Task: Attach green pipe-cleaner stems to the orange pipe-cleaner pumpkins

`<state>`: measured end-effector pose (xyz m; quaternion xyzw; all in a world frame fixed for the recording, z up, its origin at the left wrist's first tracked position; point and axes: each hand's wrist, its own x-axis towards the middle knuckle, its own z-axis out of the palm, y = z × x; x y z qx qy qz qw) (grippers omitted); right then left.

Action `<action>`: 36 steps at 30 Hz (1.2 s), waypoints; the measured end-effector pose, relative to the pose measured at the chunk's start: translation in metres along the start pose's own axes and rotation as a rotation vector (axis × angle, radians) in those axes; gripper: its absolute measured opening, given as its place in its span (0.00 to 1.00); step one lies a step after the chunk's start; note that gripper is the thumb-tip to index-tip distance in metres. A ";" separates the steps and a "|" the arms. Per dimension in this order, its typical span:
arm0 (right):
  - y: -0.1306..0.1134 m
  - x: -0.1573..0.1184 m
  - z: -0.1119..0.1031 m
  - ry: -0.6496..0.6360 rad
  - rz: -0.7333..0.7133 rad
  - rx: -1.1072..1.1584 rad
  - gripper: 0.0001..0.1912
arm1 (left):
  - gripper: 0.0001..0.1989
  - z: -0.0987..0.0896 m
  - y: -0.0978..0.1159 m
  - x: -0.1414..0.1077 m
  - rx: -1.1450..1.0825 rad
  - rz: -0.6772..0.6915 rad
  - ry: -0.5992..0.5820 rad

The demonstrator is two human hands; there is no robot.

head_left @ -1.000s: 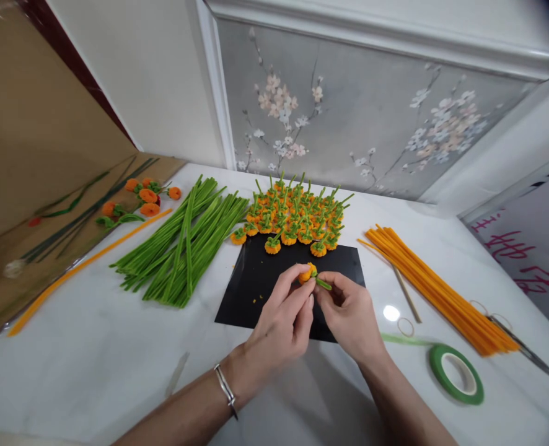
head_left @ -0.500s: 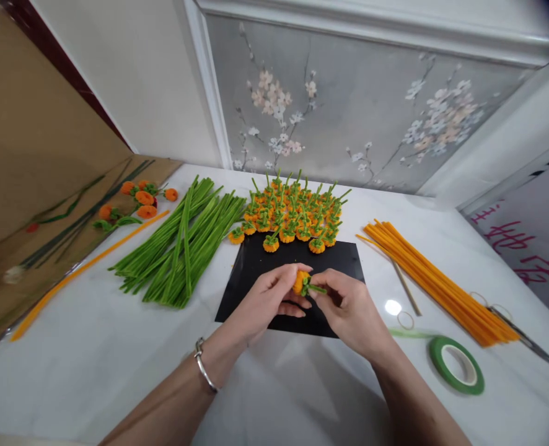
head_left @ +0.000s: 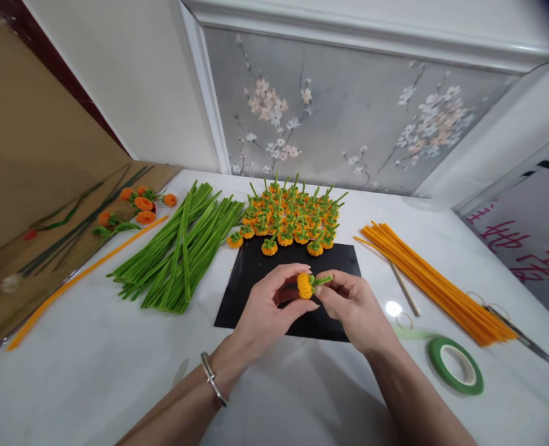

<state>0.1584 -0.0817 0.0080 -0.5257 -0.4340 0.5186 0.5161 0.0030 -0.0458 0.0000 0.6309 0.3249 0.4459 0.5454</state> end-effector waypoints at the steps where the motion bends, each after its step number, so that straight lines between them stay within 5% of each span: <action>1: 0.000 0.000 0.000 0.001 -0.003 0.001 0.08 | 0.18 0.000 0.001 0.000 -0.022 -0.001 -0.007; 5: -0.005 0.000 -0.001 -0.005 -0.014 -0.039 0.10 | 0.10 -0.002 0.003 0.001 -0.040 0.026 -0.012; 17: -0.016 -0.003 -0.003 -0.073 -0.088 -0.106 0.08 | 0.11 -0.001 -0.003 0.003 0.084 0.188 0.049; 30: -0.009 -0.003 -0.005 -0.059 -0.092 -0.044 0.10 | 0.21 -0.004 -0.005 -0.005 0.464 0.581 0.006; 32: -0.009 -0.002 -0.007 -0.087 -0.080 -0.029 0.12 | 0.22 -0.004 -0.004 -0.005 0.402 0.538 -0.037; 36: -0.011 -0.001 -0.009 -0.055 -0.232 -0.213 0.09 | 0.27 -0.004 0.002 -0.004 0.025 0.122 -0.041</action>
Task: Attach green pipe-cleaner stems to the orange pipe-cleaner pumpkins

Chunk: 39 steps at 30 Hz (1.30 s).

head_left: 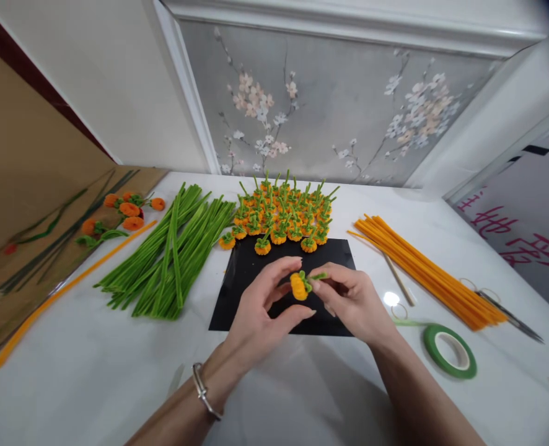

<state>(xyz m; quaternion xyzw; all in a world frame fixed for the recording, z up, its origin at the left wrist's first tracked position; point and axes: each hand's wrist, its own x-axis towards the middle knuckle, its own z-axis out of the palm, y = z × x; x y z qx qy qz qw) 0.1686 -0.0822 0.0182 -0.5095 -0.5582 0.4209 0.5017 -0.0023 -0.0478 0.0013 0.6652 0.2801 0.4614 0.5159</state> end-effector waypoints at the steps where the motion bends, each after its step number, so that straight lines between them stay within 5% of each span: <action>1: 0.000 0.000 0.000 0.011 -0.062 -0.065 0.07 | 0.27 -0.001 0.002 0.001 -0.121 -0.103 0.006; 5: 0.002 0.000 0.001 0.006 -0.200 -0.187 0.08 | 0.17 -0.004 0.007 0.004 -0.385 -0.514 -0.101; 7: 0.002 0.000 0.003 0.013 -0.205 -0.216 0.08 | 0.15 -0.004 0.007 0.005 -0.416 -0.563 -0.113; 15: -0.002 -0.004 0.008 0.120 -0.224 -0.370 0.07 | 0.14 0.001 0.003 0.005 0.027 -0.233 0.020; 23: -0.003 -0.006 0.013 0.236 -0.358 -0.435 0.09 | 0.13 -0.001 0.002 0.004 0.099 -0.156 0.056; 32: -0.008 -0.005 0.012 0.090 0.044 -0.036 0.08 | 0.15 0.001 0.001 -0.002 0.321 0.024 0.081; 39: -0.005 -0.004 0.020 0.116 0.196 0.184 0.11 | 0.19 -0.003 0.000 -0.003 0.657 0.406 0.042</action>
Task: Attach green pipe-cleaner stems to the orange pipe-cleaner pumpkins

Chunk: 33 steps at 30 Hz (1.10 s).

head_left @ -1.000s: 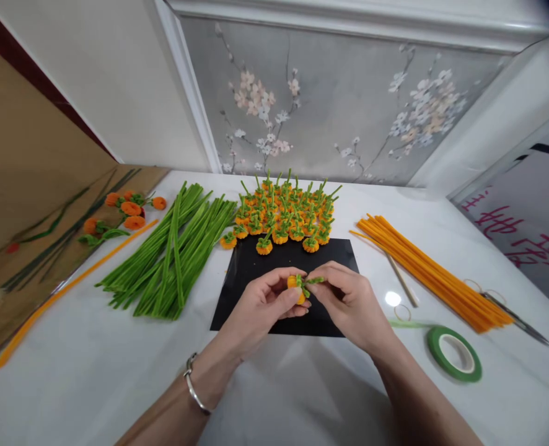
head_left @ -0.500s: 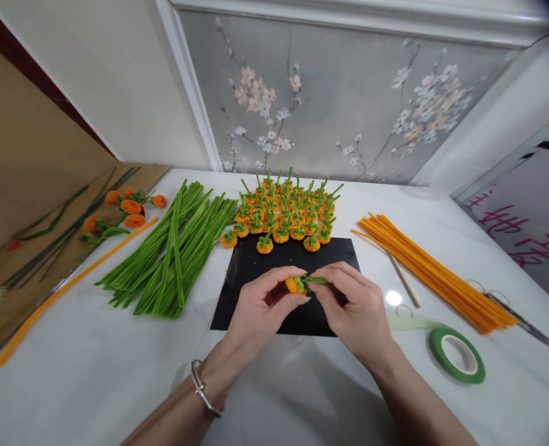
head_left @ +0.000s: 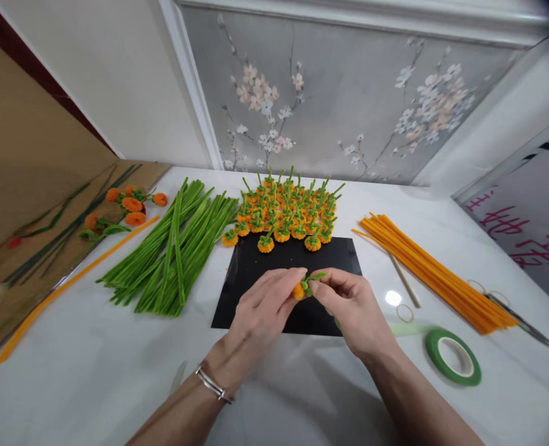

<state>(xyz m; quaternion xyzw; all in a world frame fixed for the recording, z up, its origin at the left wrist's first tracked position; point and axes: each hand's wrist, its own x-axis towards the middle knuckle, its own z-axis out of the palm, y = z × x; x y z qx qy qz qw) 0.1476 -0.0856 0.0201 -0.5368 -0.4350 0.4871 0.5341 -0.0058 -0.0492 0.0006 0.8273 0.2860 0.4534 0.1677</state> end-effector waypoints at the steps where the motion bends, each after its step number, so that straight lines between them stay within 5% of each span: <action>1: 0.000 0.000 0.001 0.002 0.009 0.003 0.12 | 0.20 0.000 -0.001 0.000 0.026 0.024 -0.013; 14: 0.006 0.000 -0.001 -0.004 -0.025 -0.043 0.11 | 0.28 -0.002 -0.005 -0.003 -0.038 0.059 -0.064; 17: 0.004 0.001 -0.006 -0.016 -0.046 -0.062 0.11 | 0.26 -0.003 0.000 0.001 -0.262 -0.117 -0.100; 22: -0.001 0.002 -0.016 -0.052 -0.169 -0.211 0.10 | 0.22 -0.007 0.005 0.010 -0.948 -0.679 -0.116; 25: -0.001 0.001 -0.017 -0.121 -0.263 -0.303 0.11 | 0.17 -0.010 0.004 0.014 -1.139 -0.967 -0.234; 27: -0.001 0.001 -0.017 -0.153 -0.272 -0.323 0.10 | 0.14 -0.010 0.004 0.015 -1.179 -1.033 -0.256; 33: -0.002 0.002 -0.016 -0.217 -0.245 -0.355 0.08 | 0.11 -0.007 0.007 0.012 -1.126 -1.008 -0.079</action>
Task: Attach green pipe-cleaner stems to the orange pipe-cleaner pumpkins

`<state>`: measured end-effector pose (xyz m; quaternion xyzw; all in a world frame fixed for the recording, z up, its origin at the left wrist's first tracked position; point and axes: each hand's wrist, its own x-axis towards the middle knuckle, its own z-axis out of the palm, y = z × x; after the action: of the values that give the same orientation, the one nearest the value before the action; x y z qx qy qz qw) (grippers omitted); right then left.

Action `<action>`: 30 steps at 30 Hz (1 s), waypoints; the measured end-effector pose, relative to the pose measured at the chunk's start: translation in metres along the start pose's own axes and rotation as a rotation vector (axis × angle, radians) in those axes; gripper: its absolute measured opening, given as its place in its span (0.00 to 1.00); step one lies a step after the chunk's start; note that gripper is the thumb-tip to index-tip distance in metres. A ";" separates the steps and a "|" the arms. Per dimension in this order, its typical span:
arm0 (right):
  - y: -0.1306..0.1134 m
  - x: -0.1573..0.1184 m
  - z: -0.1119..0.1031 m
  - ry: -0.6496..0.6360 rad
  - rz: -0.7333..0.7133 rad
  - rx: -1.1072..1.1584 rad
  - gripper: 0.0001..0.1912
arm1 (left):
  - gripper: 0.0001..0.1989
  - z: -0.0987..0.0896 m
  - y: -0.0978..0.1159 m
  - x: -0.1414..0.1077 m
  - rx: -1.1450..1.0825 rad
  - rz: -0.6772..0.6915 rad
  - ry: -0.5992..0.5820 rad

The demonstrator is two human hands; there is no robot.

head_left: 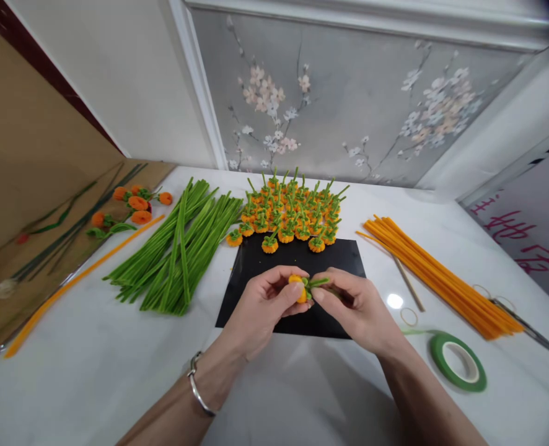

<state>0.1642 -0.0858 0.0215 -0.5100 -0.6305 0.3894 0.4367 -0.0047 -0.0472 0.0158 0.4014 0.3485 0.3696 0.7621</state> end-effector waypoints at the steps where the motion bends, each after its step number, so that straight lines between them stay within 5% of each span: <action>1: 0.000 0.000 0.000 -0.009 0.014 0.014 0.08 | 0.10 0.000 -0.001 0.000 0.010 0.020 0.002; 8: 0.005 0.001 0.010 0.119 0.099 0.212 0.09 | 0.10 0.001 -0.005 0.000 0.093 0.075 -0.009; 18: 0.004 0.002 0.009 0.186 -0.026 0.073 0.06 | 0.12 0.001 -0.002 -0.001 0.023 0.016 -0.010; 21: 0.004 0.002 0.009 0.203 -0.005 0.092 0.06 | 0.09 0.000 -0.002 0.000 0.245 0.228 0.036; 27: 0.003 0.000 0.016 0.236 0.107 0.224 0.07 | 0.13 -0.003 -0.011 0.001 0.847 0.943 0.064; 30: 0.003 -0.001 0.017 0.232 0.129 0.248 0.08 | 0.19 -0.005 -0.016 0.001 0.933 1.081 0.050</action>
<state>0.1490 -0.0872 0.0128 -0.5332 -0.4889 0.4300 0.5402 -0.0035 -0.0510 -0.0002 0.7935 0.2399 0.5171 0.2130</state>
